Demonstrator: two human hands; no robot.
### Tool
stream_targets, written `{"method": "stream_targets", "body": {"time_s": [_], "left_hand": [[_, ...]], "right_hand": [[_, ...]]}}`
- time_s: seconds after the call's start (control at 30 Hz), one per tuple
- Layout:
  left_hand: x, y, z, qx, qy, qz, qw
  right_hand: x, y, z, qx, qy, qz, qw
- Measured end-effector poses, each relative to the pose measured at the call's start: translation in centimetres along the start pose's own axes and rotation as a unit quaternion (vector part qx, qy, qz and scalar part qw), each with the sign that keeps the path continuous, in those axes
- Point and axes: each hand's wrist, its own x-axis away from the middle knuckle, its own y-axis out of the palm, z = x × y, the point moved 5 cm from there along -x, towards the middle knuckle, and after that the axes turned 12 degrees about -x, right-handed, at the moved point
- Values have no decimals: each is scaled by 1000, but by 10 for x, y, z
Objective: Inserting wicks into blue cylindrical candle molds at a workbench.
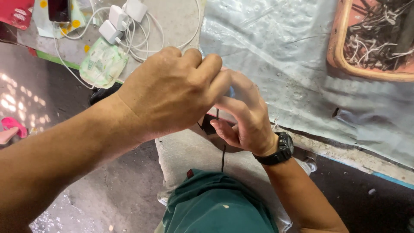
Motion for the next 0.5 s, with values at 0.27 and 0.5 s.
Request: {"method": "stream_targets", "body": {"time_s": [0.27, 0.5], "left_hand": [[1, 6, 1, 35, 19, -114, 993], [1, 26, -3, 222, 20, -224, 949]], "right_hand": [[-5, -7, -13, 75, 23, -43, 996], [-1, -10, -14, 94, 25, -69, 993]]}}
